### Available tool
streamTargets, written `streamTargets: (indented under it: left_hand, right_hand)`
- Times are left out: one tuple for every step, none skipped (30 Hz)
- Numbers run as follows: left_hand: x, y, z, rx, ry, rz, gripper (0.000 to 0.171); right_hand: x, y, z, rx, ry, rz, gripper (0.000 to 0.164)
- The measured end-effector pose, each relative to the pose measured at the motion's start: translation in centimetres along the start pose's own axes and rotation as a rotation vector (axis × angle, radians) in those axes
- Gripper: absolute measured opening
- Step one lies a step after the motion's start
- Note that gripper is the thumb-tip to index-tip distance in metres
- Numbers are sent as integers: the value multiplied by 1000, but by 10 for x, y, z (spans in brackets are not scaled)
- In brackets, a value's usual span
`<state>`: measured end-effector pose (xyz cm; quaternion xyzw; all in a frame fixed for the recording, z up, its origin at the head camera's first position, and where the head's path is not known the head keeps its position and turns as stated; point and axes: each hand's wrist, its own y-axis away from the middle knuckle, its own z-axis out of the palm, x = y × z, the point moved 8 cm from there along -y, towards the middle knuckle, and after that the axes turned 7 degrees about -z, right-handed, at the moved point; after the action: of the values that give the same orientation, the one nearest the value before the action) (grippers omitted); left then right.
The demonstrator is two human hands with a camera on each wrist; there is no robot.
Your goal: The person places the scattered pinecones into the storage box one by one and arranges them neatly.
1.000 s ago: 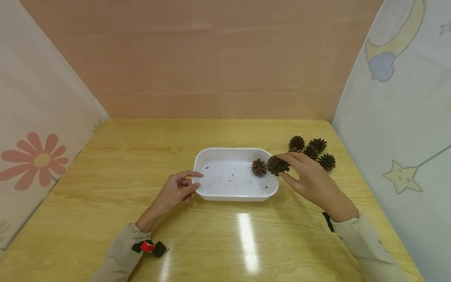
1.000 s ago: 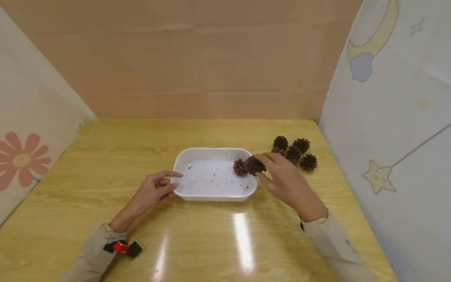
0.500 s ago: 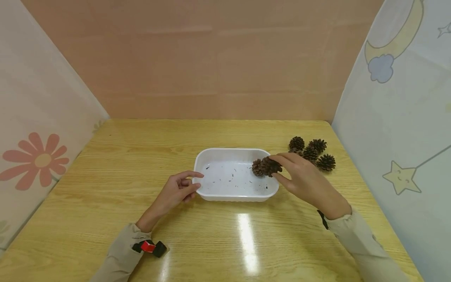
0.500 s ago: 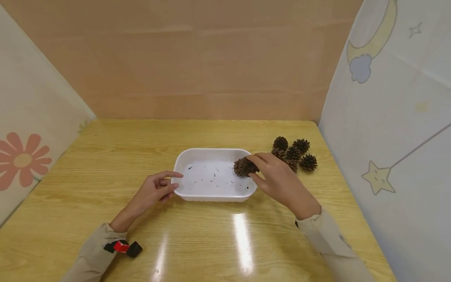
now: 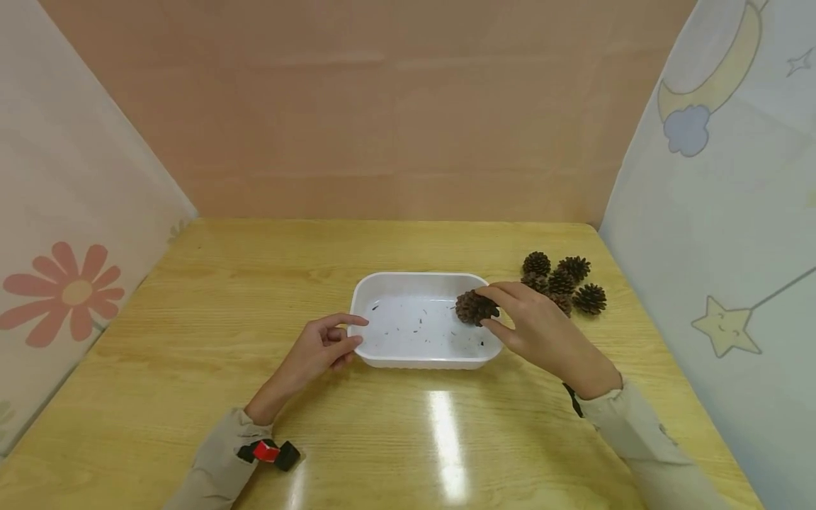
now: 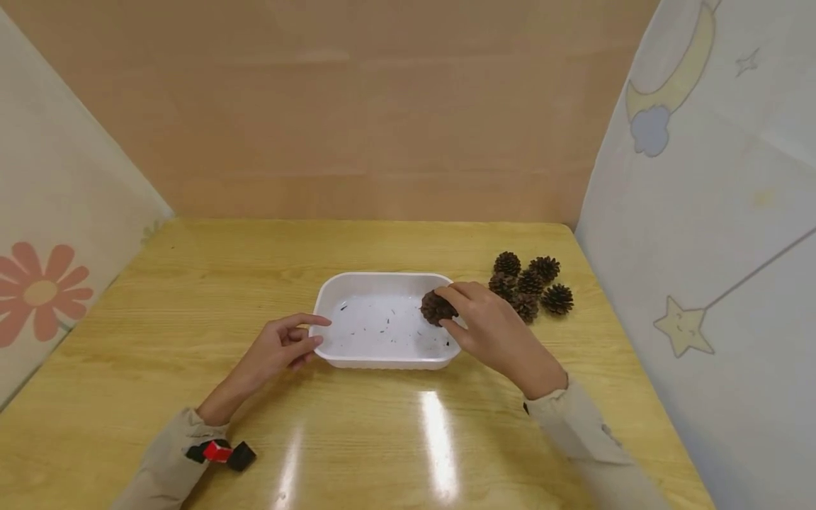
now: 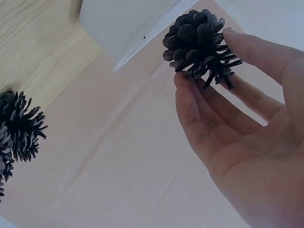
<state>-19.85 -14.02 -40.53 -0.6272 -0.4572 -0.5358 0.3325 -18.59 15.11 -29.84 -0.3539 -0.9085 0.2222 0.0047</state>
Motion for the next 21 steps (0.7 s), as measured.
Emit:
streamTargets:
  left_hand:
    - [0,1,0,-1,4,2,32]
    - [0,1,0,-2,6,2,32]
    - [0,1,0,-3,7,3,32]
    - [0,1,0,-3,9,4,32]
    - [1,1,0,-4,13,5,32]
    - [1,0,0,-5,15,5,32]
    - [0,0,0,-5,16,5,32]
    - [0,0,0,-5,13,6,32]
    - [0,0,-1,-6,13,5,32]
    - [0,0,-1,-6,13,4,32]
    - [0,0,-1,-6,14,2,32]
    - [-1,0,-1,-7,11,2,32]
    - [-1,0,-1,-7,8,2,32]
    - [-1,0,-1,-7,10,0,32]
    - [0,1,-1,-6,13,-3,32]
    - [0,1,-1,-6,11,-4,32]
    - [0,1,-1,-6,11,-5,32]
    - [0,0,-1,-6,9,-5,32]
    - [0,0,-1,-6,10,-7,32]
    - [0,0,-1,-7,11,-7,32]
    - [0,0,-1,-8,9,-5,32]
  right_hand:
    - [0,0,0,4,-1,0,49]
    - [0,0,1,5,-2,2,49]
    - [0,0,0,6,0,1,49]
    - [0,0,0,8,-1,0,49]
    - [0,0,0,8,-2,1,49]
    - [0,0,1,6,-4,2,49]
    - [1,0,1,2,-10,5,48]
    - [1,0,2,-3,-16,7,48]
    - [1,-1,3,-9,-25,11,48]
    - [1,-1,4,-16,-35,17,48]
    - [1,-1,6,-24,-44,23,48]
    - [1,-1,8,-32,-53,29,48]
    - [2,-1,10,-43,-61,35,48]
    - [2,-1,12,-53,-71,41,48]
    - [2,-1,15,-66,-76,46,48]
    - [2,-1,18,-78,-79,49,47]
    - [2,-2,21,-90,-80,50,47]
    - [2,-2,24,-104,-80,51,47]
    - [2,-2,26,-115,-79,52,47]
    - [2,-2,28,-123,-77,53,46]
    - [3,-2,30,-129,-71,53,47]
